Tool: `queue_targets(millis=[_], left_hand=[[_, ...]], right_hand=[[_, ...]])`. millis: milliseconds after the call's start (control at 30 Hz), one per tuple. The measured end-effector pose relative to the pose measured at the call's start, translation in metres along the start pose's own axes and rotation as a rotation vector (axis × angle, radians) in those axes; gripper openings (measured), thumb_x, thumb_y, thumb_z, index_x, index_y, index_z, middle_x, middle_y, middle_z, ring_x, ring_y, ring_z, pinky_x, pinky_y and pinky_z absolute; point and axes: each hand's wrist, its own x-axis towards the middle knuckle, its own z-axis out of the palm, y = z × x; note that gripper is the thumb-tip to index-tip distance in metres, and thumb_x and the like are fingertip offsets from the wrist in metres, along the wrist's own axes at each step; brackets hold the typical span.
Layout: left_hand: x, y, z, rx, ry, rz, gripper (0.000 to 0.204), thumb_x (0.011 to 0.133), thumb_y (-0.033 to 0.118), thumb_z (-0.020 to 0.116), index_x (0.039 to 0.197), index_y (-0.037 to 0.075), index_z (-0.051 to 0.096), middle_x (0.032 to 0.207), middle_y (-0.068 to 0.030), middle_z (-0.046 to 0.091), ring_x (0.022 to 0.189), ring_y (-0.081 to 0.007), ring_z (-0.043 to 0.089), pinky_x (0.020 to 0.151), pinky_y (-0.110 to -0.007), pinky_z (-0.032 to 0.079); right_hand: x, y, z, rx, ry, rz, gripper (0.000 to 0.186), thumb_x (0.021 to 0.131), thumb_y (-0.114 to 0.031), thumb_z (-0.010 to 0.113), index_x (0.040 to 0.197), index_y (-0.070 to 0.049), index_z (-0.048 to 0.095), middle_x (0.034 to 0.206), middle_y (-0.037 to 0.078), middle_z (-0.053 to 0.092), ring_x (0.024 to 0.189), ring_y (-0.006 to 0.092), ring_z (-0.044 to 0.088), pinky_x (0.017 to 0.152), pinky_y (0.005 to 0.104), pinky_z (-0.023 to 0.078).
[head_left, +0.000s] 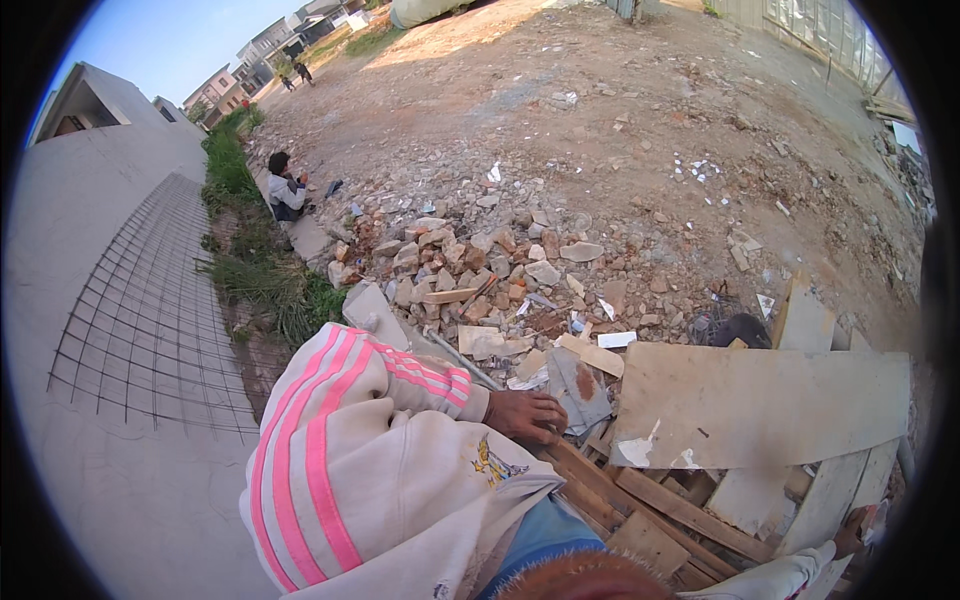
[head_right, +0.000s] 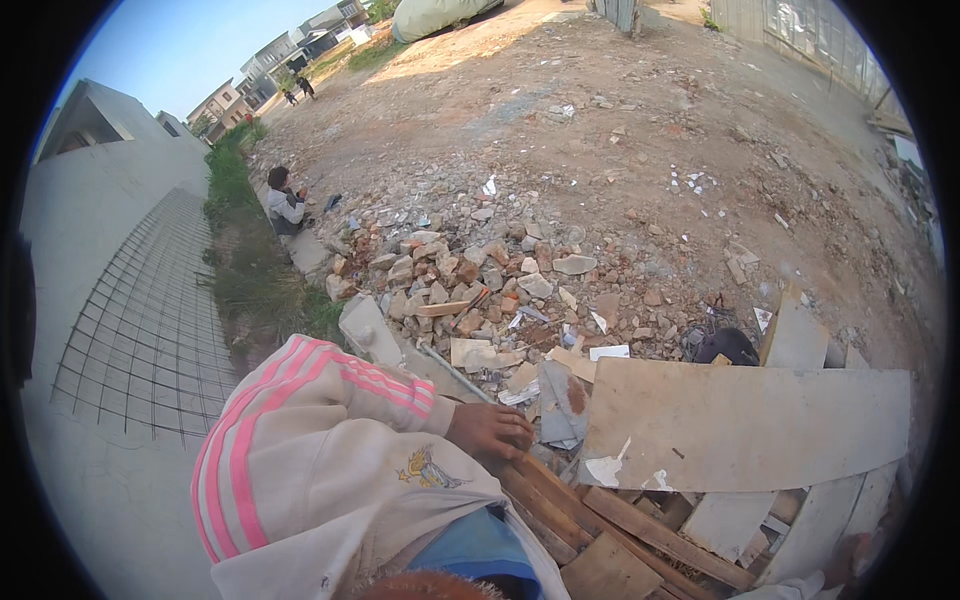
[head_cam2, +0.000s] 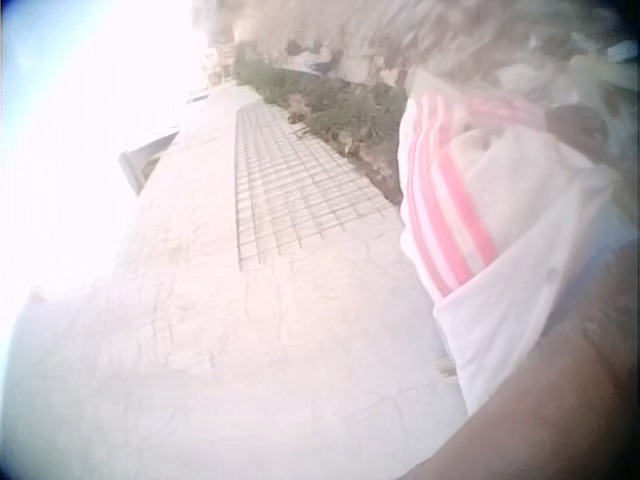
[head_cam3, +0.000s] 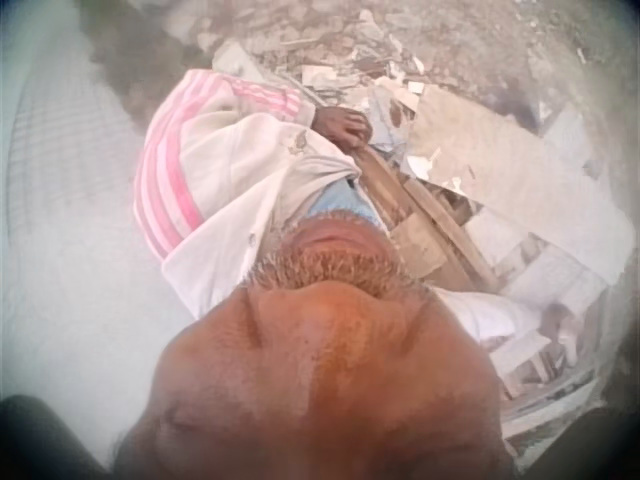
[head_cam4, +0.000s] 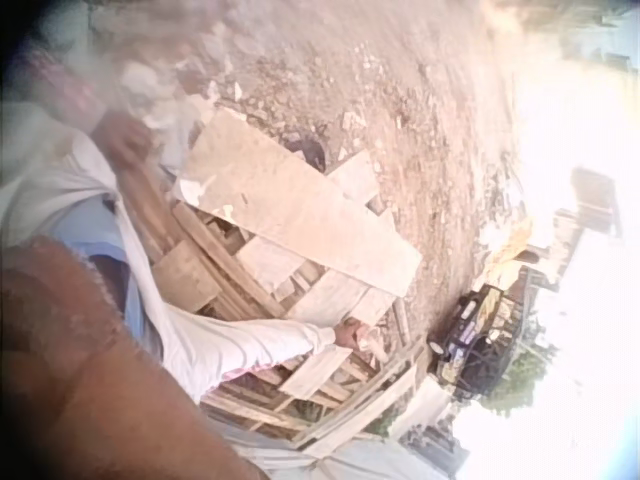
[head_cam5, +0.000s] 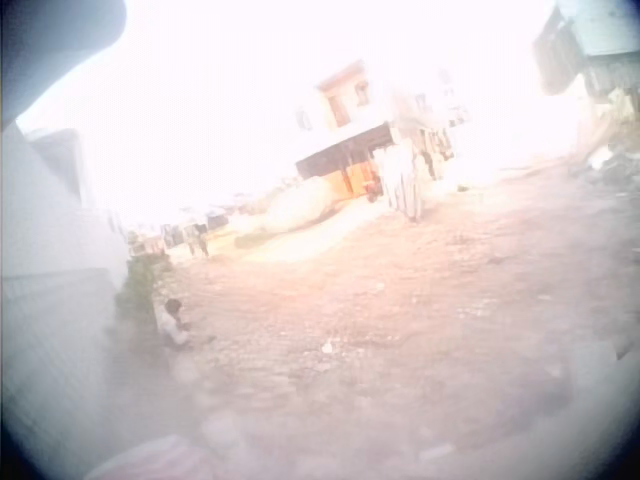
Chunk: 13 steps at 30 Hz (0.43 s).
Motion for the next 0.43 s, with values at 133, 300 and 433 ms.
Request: queue_targets(millis=[133,300,433], left_hand=[[0.012,0.014,-0.016,0.016,-0.090,-0.039,0.055,0.079,0.027,0.072,0.129,0.011,0.057,0.130,-0.0176,0.052,0.128,-0.0387,0.049,0.109,-0.054,0.038],[0.019,0.015,-0.019,-0.048,-0.028,-0.030,0.062,0.072,0.044,0.078,0.123,0.013,0.062,0.124,-0.0139,0.056,0.121,-0.0370,0.053,0.102,-0.051,0.044],[0.021,0.018,-0.017,-0.066,-0.039,-0.045,0.064,0.072,0.047,0.081,0.125,0.016,0.062,0.127,-0.0131,0.057,0.121,-0.0374,0.053,0.102,-0.050,0.044]], right_hand=[[-0.068,-0.067,0.003,0.213,-0.030,-0.079,0.072,0.072,-0.045,0.088,0.113,0.010,0.064,0.112,0.018,0.067,0.097,0.0222,0.065,0.087,0.0331,0.051],[-0.134,-0.232,-0.035,0.140,0.080,-0.161,0.072,0.077,-0.029,0.087,0.130,0.004,0.051,0.123,0.016,0.063,0.112,0.0227,0.062,0.095,0.0347,0.050],[-0.218,-0.354,-0.083,0.368,-0.056,-0.162,0.080,0.078,-0.027,0.086,0.140,0.001,0.044,0.134,0.016,0.057,0.119,0.0230,0.058,0.100,0.0349,0.048]])
